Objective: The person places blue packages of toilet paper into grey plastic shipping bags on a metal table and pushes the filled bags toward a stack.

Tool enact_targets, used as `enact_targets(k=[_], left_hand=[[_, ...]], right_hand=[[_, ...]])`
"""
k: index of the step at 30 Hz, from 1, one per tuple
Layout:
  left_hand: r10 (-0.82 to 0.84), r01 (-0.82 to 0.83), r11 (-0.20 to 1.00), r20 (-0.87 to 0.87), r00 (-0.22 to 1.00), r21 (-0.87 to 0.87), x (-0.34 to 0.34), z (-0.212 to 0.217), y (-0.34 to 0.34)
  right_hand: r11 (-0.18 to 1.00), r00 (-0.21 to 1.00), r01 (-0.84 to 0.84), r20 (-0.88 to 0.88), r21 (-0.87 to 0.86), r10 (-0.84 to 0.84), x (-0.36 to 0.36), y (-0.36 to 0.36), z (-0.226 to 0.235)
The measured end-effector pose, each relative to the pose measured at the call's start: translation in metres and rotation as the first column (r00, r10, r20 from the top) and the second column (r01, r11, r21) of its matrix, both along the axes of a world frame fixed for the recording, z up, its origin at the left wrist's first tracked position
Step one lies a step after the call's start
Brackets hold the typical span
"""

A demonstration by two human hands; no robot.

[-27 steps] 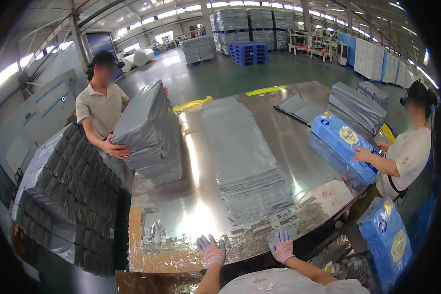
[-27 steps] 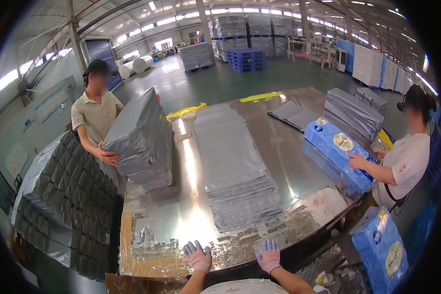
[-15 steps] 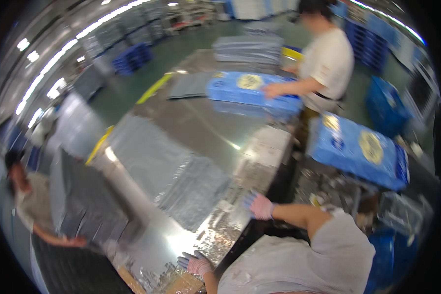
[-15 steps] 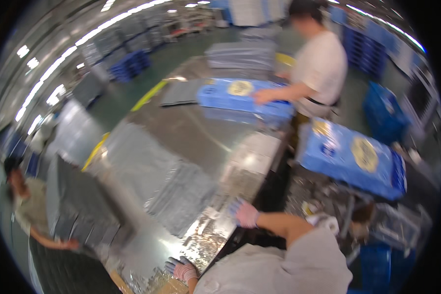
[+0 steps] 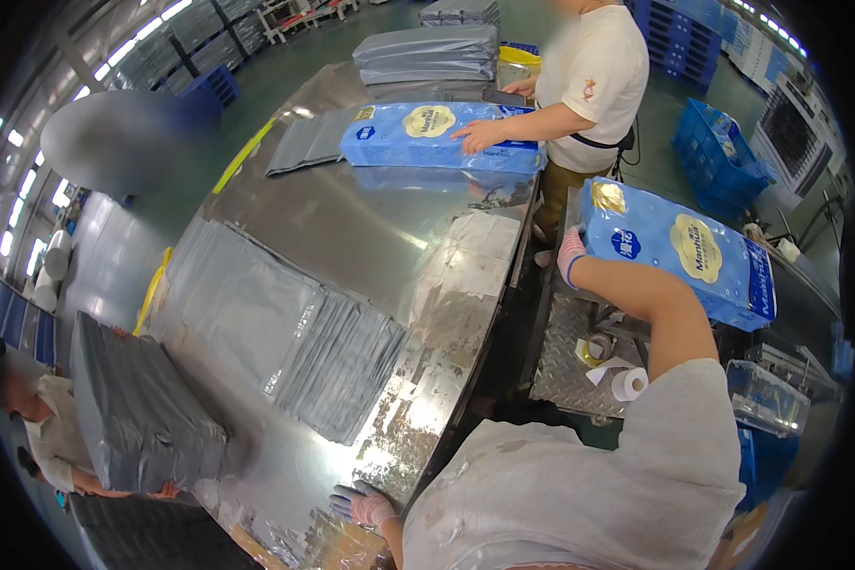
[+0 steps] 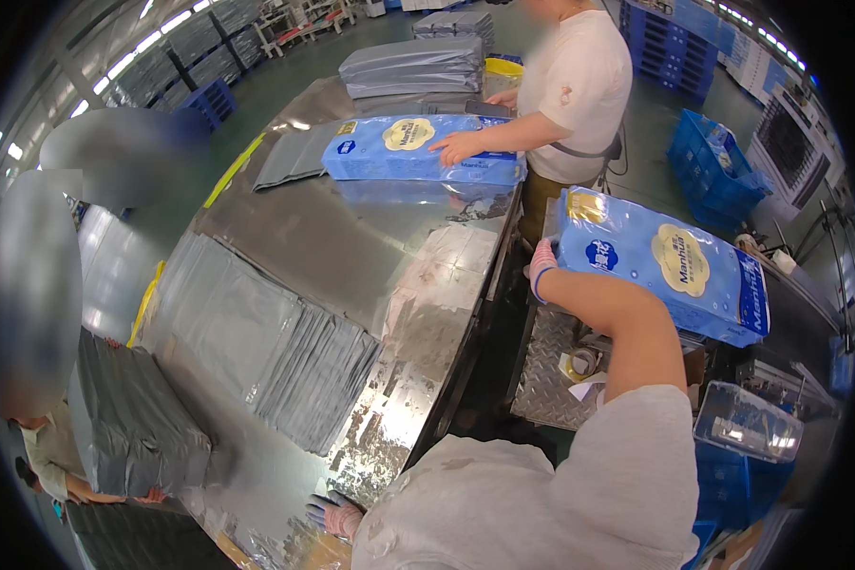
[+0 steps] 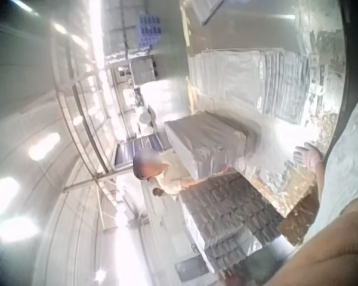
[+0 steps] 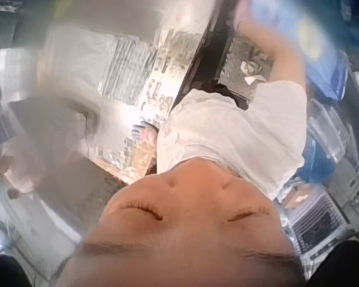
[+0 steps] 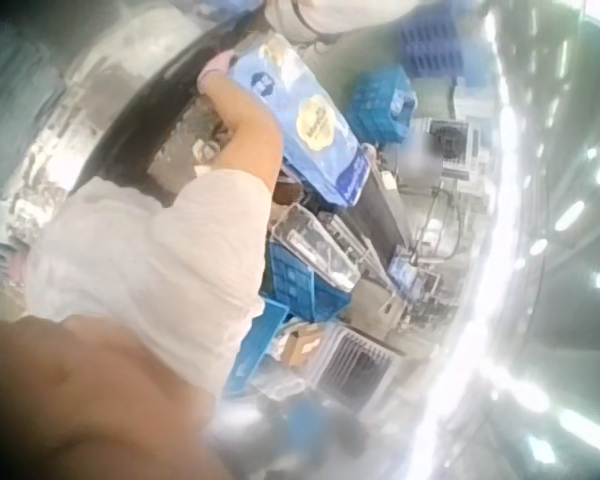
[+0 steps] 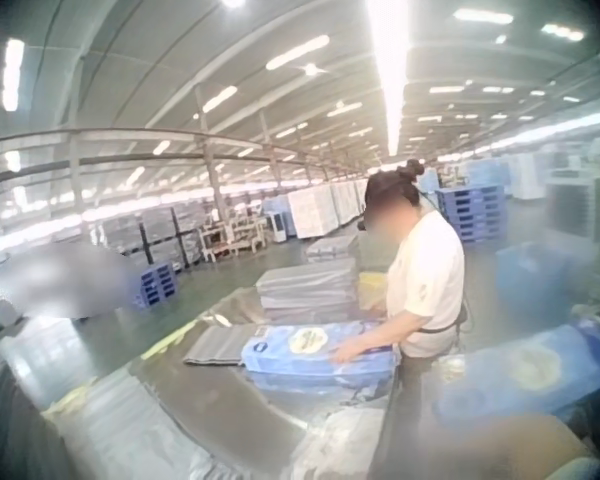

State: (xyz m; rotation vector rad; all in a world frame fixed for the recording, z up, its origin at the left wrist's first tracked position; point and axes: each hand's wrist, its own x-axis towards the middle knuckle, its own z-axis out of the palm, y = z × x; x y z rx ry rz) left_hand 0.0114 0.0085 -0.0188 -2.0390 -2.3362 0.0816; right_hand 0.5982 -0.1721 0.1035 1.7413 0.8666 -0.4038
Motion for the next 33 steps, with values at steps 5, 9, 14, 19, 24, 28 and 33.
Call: enact_targets(k=[5, 9, 14, 19, 24, 28, 33], left_hand=[[-0.040, 0.043, 0.998, 0.065, 0.997, -0.041, 0.024, 0.019, -0.005], [-0.021, 0.018, 0.999, 0.098, 0.995, 0.032, 0.009, 0.006, -0.019], [0.008, -0.026, 0.995, 0.175, 0.984, 0.099, 0.014, 0.006, -0.033], [0.102, -0.131, 0.975, 0.166, 0.981, 0.178, 0.027, 0.006, -0.030], [0.167, -0.212, 0.960, 0.235, 0.958, 0.182, 0.037, 0.019, -0.026], [0.180, -0.220, 0.959, 0.216, 0.960, 0.181, 0.038, 0.018, -0.023], [0.226, -0.263, 0.955, 0.239, 0.944, 0.135, 0.038, 0.022, -0.018]], right_hand=[[0.980, 0.987, -0.143, 0.098, 0.139, 0.130, 0.026, -0.021, -0.043], [0.954, 0.929, -0.294, -0.214, 0.063, 0.300, 0.023, -0.008, -0.004], [0.945, 0.896, -0.319, -0.299, 0.075, 0.327, 0.041, -0.005, 0.002], [0.966, 0.913, -0.215, -0.323, 0.141, 0.250, 0.036, 0.033, 0.018], [0.949, 0.887, -0.199, -0.367, 0.245, 0.281, 0.010, 0.092, 0.020], [0.882, 0.835, -0.185, -0.404, 0.434, 0.374, -0.021, 0.158, 0.013], [0.578, 0.653, -0.065, -0.403, 0.814, 0.641, -0.075, 0.269, 0.036]])
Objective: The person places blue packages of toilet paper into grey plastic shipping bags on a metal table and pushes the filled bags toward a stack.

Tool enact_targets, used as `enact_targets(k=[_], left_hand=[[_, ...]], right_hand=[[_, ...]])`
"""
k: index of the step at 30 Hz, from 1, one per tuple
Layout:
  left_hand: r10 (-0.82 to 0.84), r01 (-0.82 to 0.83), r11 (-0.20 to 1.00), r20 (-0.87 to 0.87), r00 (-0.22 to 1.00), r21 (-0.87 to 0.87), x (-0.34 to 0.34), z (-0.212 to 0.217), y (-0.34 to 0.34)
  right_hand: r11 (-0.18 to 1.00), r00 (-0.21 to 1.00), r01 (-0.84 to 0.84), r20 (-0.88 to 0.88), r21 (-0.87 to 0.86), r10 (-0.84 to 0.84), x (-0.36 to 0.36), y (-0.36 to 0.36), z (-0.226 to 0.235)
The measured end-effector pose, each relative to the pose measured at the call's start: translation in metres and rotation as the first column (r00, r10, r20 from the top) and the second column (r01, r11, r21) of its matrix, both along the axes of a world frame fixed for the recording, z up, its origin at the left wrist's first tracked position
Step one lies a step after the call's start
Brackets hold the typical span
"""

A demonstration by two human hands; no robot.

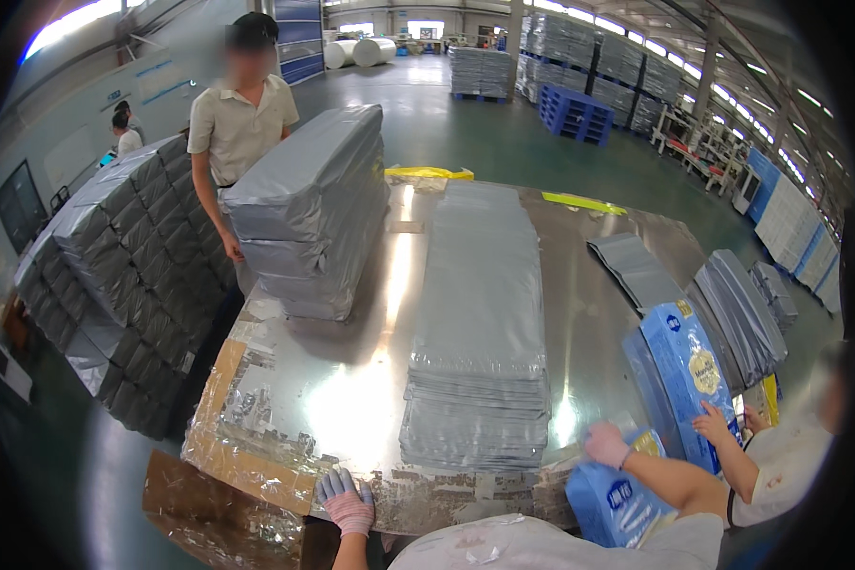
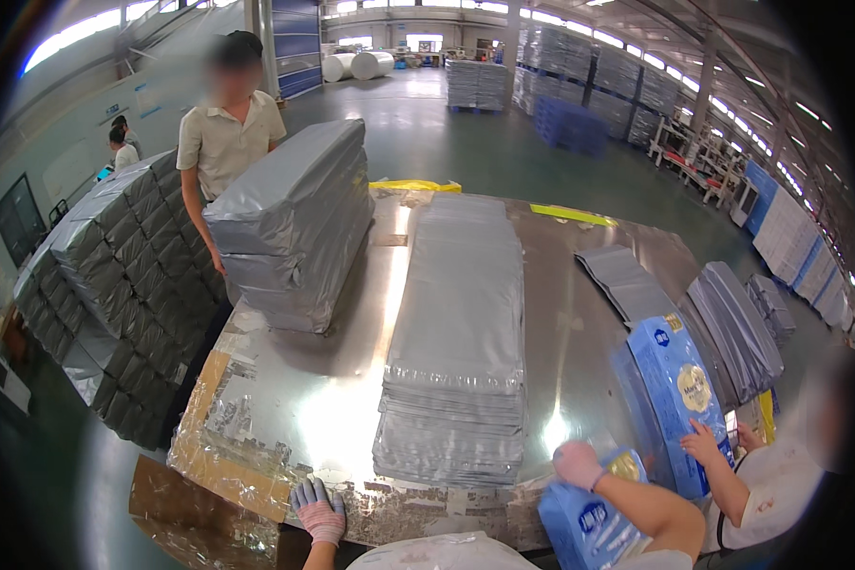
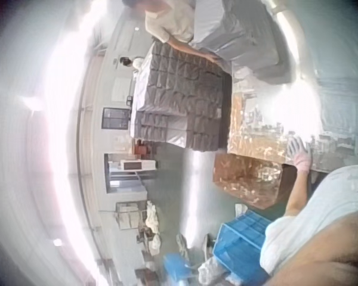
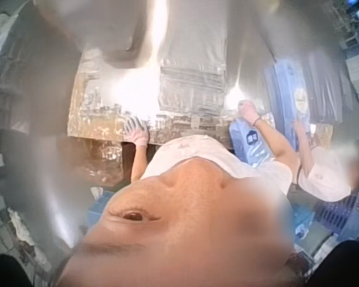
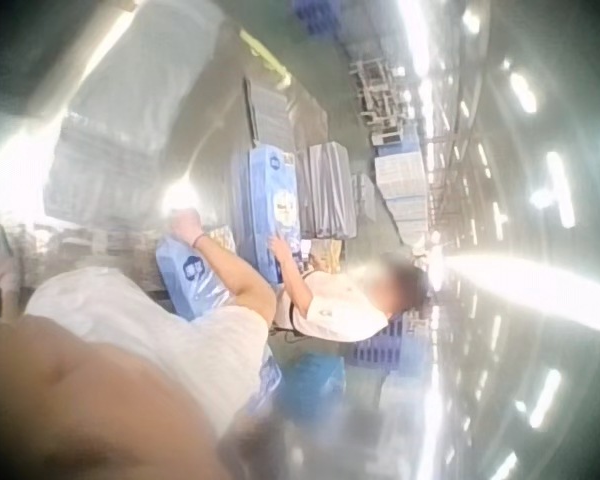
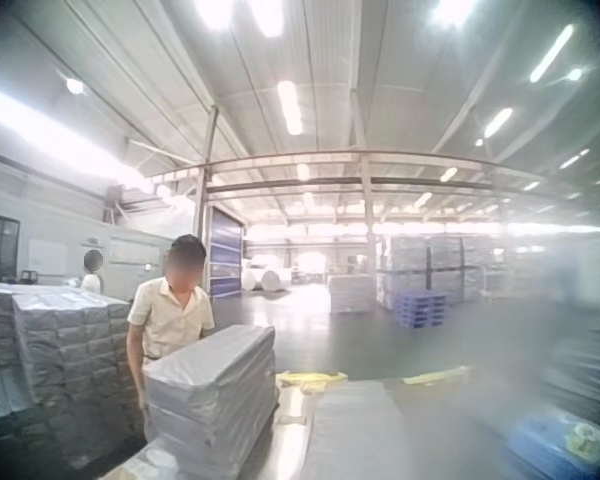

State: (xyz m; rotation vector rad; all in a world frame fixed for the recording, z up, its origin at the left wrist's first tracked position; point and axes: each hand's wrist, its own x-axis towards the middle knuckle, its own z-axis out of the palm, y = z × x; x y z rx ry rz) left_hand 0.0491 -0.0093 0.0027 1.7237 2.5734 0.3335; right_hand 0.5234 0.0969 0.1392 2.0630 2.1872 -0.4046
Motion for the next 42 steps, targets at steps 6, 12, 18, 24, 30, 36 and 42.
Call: enact_targets(k=[6, 12, 18, 24, 30, 36, 42], left_hand=[[-0.005, 0.005, 1.000, -0.092, 0.996, 0.001, -0.006, -0.011, -0.001], [-0.007, 0.007, 1.000, -0.099, 0.995, -0.001, 0.000, 0.003, 0.004], [0.018, -0.017, 1.000, -0.069, 0.997, 0.024, 0.000, -0.005, 0.000], [0.039, -0.039, 0.999, -0.008, 0.999, 0.016, 0.003, 0.000, 0.006], [-0.118, 0.053, 0.961, 0.228, 0.966, 0.273, 0.057, 0.020, 0.046], [-0.363, 0.542, 0.840, 0.700, 0.615, -0.040, 0.113, 0.057, 0.028], [-0.363, 0.557, 0.828, 0.694, 0.622, -0.067, 0.069, 0.049, 0.019]], right_hand=[[0.918, 0.978, -0.070, -0.157, 0.391, 0.141, -0.102, 0.188, 0.050], [0.820, 0.916, 0.180, -0.397, 0.543, 0.062, -0.117, 0.289, 0.078], [0.841, 0.963, 0.268, -0.111, 0.470, -0.245, 0.003, 0.142, -0.022], [0.808, 0.813, 0.579, -0.011, 0.106, -0.582, 0.029, -0.017, -0.050], [0.842, 0.724, 0.530, -0.462, -0.103, -0.512, -0.064, -0.062, -0.016], [0.818, 0.704, 0.540, -0.425, -0.200, -0.569, -0.123, -0.085, -0.051], [0.840, 0.775, 0.514, -0.324, -0.176, -0.542, -0.168, -0.104, -0.050]])
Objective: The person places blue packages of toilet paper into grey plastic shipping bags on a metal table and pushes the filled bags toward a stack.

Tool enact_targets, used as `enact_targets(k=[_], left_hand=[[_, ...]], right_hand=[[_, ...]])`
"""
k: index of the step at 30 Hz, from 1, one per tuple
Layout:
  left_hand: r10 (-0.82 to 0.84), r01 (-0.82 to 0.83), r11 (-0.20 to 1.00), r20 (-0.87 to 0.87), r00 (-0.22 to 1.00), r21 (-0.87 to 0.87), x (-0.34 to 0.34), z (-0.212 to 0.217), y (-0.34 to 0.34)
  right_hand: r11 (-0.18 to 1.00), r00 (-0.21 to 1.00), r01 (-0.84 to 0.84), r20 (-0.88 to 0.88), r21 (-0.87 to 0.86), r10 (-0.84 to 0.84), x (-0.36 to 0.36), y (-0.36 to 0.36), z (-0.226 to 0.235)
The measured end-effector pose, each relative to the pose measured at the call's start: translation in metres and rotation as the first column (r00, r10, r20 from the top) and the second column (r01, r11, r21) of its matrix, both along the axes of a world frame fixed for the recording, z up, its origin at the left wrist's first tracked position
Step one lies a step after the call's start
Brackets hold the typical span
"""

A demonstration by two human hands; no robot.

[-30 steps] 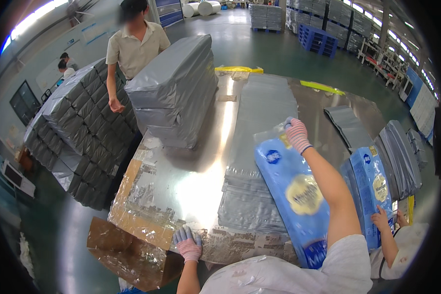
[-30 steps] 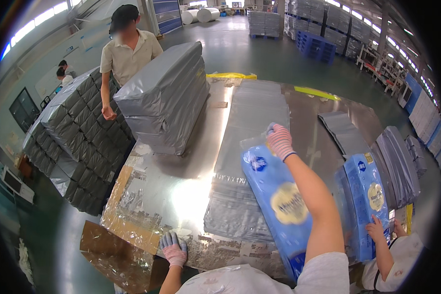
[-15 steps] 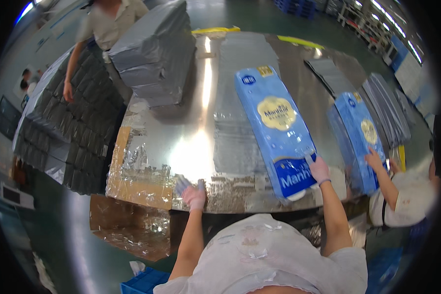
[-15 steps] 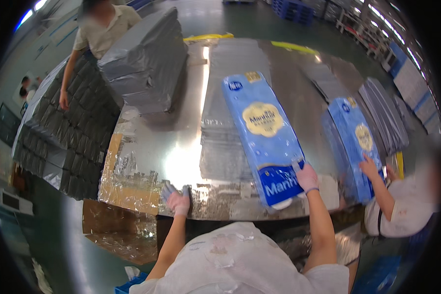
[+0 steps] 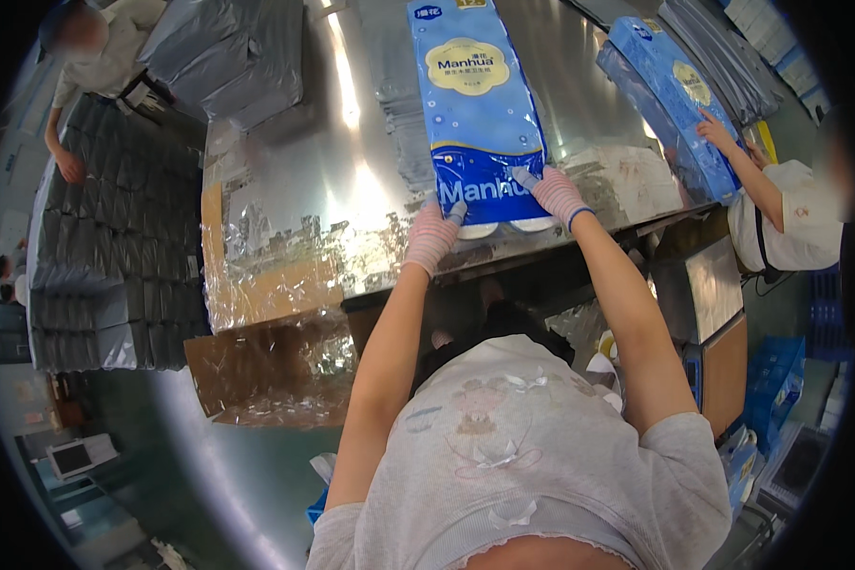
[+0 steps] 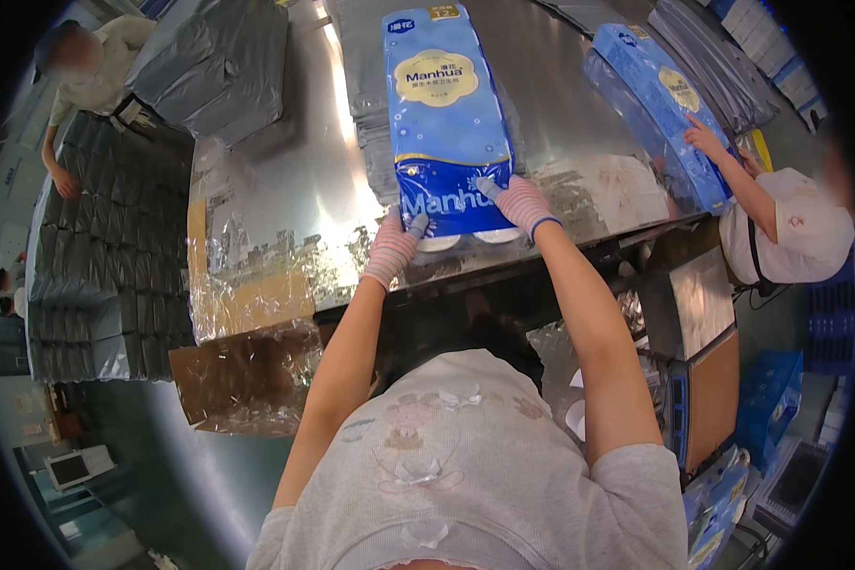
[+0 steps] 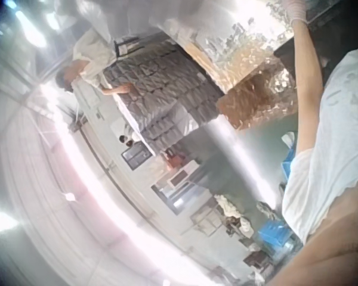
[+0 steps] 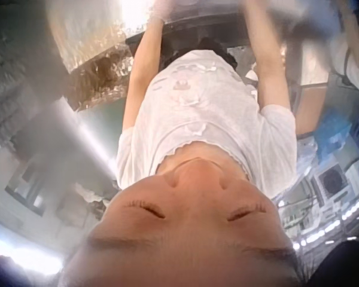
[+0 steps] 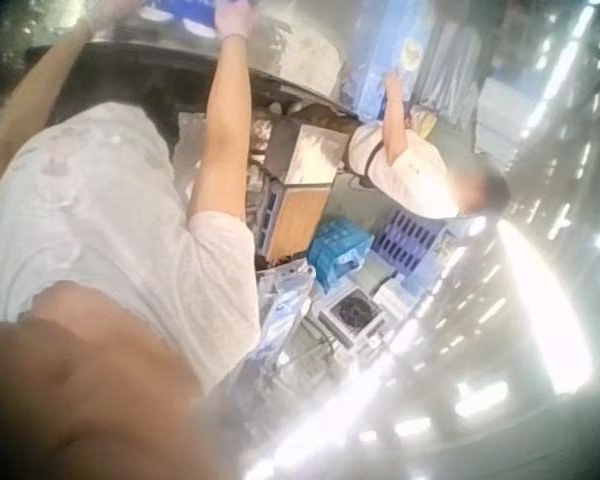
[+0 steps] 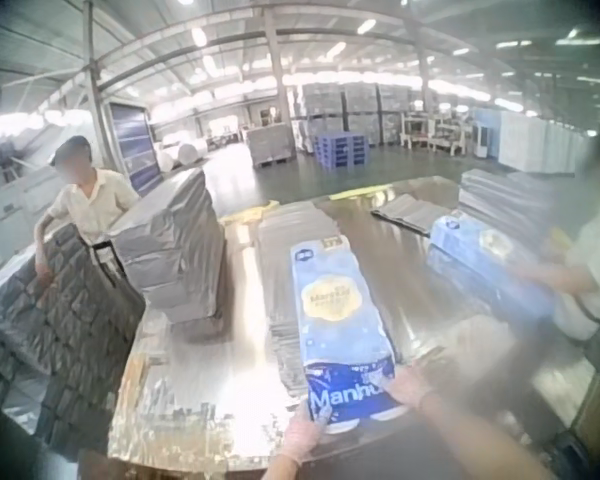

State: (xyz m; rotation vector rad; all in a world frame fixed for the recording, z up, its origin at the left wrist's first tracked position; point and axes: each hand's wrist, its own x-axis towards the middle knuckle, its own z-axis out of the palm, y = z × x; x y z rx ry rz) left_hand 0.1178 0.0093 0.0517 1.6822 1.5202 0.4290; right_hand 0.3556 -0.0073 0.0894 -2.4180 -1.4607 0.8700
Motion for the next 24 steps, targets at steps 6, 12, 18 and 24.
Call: enact_targets(k=[6, 12, 18, 24], left_hand=[[-0.082, 0.084, 0.996, 0.103, 0.991, -0.009, -0.041, -0.006, -0.024], [-0.090, 0.085, 0.992, 0.048, 0.995, 0.093, -0.069, 0.003, -0.070], [-0.148, 0.147, 0.989, 0.060, 0.987, 0.024, -0.090, 0.010, -0.133], [-0.034, 0.219, 0.883, 0.408, 0.912, -0.414, -0.112, -0.006, -0.122]], right_hand=[[1.000, 0.978, 0.001, -0.210, 0.009, 0.001, -0.027, -0.028, -0.013], [0.993, 0.963, 0.013, -0.268, 0.121, 0.020, -0.051, -0.085, -0.008], [0.993, 0.955, 0.010, -0.297, 0.122, 0.027, -0.071, -0.153, 0.016], [0.993, 0.858, -0.043, -0.513, -0.107, -0.018, -0.002, -0.142, -0.031]])
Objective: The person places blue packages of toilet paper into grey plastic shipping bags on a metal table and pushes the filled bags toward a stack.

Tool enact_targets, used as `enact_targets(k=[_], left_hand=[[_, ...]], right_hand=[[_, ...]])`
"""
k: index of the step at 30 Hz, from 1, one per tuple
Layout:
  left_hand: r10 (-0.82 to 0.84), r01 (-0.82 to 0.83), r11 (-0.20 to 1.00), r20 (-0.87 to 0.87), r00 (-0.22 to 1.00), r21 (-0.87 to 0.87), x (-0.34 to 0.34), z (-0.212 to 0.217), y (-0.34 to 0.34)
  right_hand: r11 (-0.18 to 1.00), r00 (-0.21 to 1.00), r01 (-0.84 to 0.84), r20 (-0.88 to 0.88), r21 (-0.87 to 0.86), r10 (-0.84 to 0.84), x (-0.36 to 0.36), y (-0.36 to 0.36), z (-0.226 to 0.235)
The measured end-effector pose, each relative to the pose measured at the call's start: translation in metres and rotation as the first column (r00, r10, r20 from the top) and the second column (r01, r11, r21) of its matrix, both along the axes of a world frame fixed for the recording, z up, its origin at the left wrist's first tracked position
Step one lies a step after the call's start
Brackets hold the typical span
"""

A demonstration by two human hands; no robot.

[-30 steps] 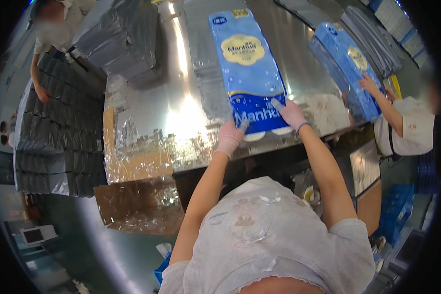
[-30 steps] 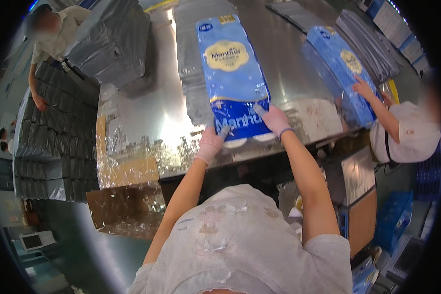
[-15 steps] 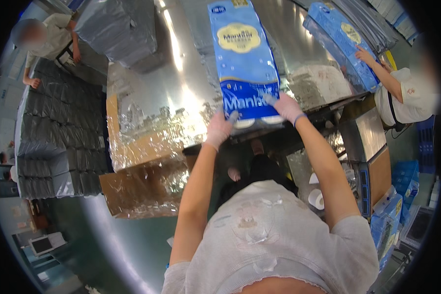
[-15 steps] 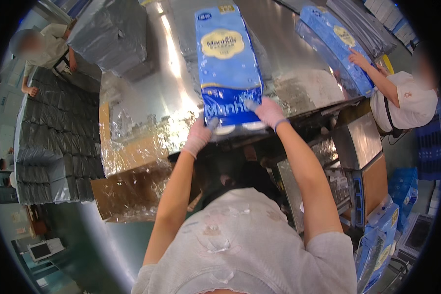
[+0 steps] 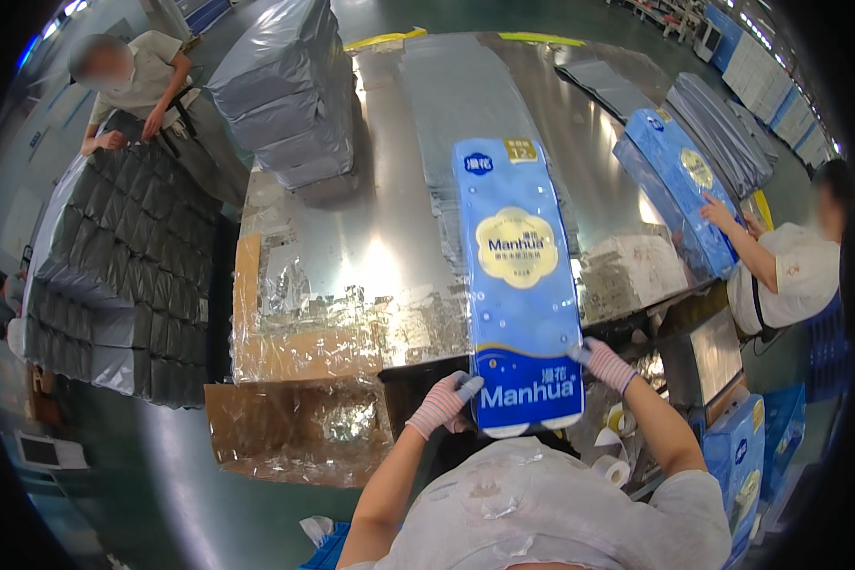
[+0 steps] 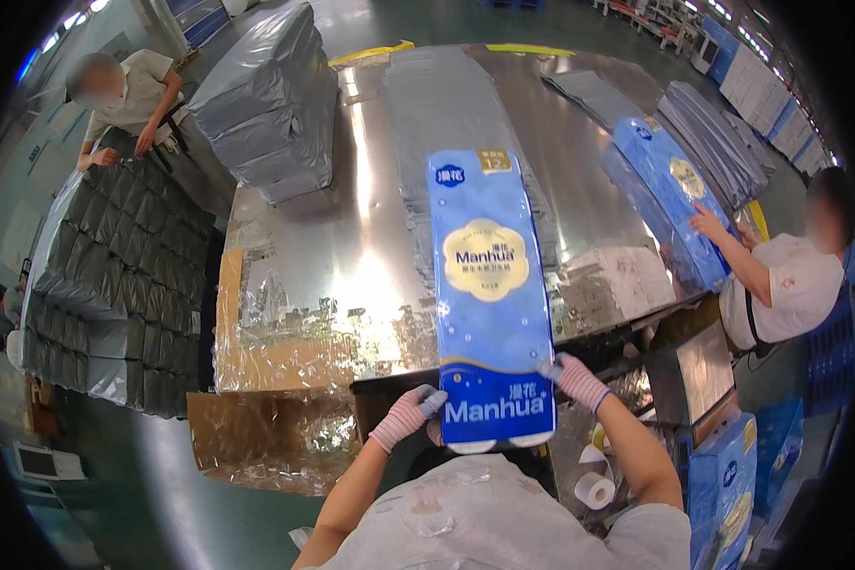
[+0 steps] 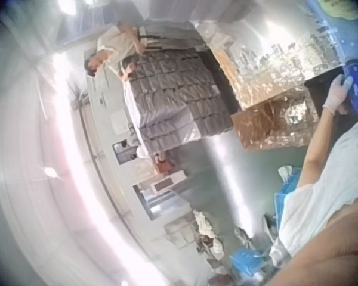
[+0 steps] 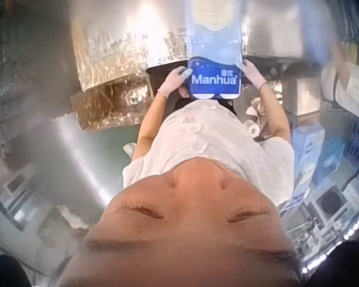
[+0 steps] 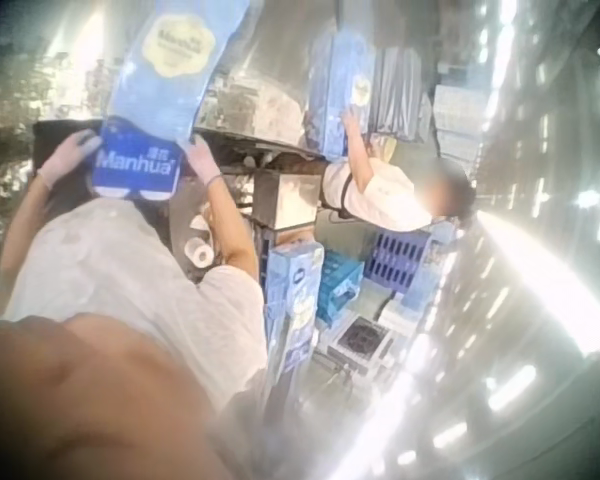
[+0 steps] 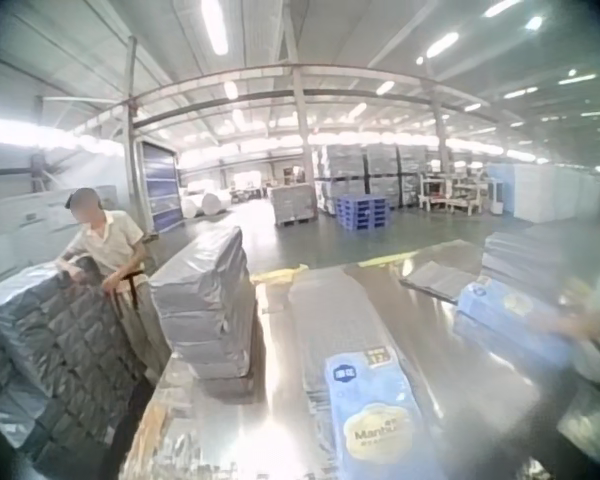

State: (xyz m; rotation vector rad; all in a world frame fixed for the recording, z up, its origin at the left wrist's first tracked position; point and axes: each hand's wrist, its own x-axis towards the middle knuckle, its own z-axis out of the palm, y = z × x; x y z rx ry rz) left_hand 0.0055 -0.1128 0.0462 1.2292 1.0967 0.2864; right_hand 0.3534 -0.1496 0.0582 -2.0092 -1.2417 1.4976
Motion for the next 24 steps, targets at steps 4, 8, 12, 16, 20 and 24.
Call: enact_targets(k=[4, 8, 12, 16, 20, 24], left_hand=[[0.139, -0.147, 0.975, 0.059, 0.989, 0.167, 0.009, -0.025, 0.056], [0.263, -0.254, 0.929, 0.002, 0.965, 0.268, 0.025, 0.003, 0.132], [0.334, -0.306, 0.848, 0.011, 0.943, 0.432, 0.041, -0.032, 0.218], [0.429, 0.055, 0.582, -0.364, 0.827, 0.812, 0.083, -0.021, 0.302], [0.527, 0.586, 0.408, -0.705, 0.475, 0.700, 0.102, -0.028, 0.387], [0.537, 0.780, 0.281, -0.765, 0.355, 0.559, 0.119, -0.020, 0.441]], right_hand=[[0.919, 0.933, 0.300, -0.279, 0.254, -0.228, 0.028, 0.091, -0.014], [0.973, 0.973, -0.201, -0.095, 0.111, 0.212, 0.053, 0.163, 0.001], [0.910, 0.878, -0.340, 0.426, 0.236, 0.218, 0.076, 0.270, 0.074], [0.791, 0.603, -0.548, 0.784, 0.273, 0.148, 0.079, 0.394, 0.050], [0.775, 0.339, -0.626, 0.925, 0.086, 0.171, 0.079, 0.475, -0.032], [0.835, 0.639, -0.427, 0.769, 0.346, 0.008, 0.082, 0.508, -0.022]])
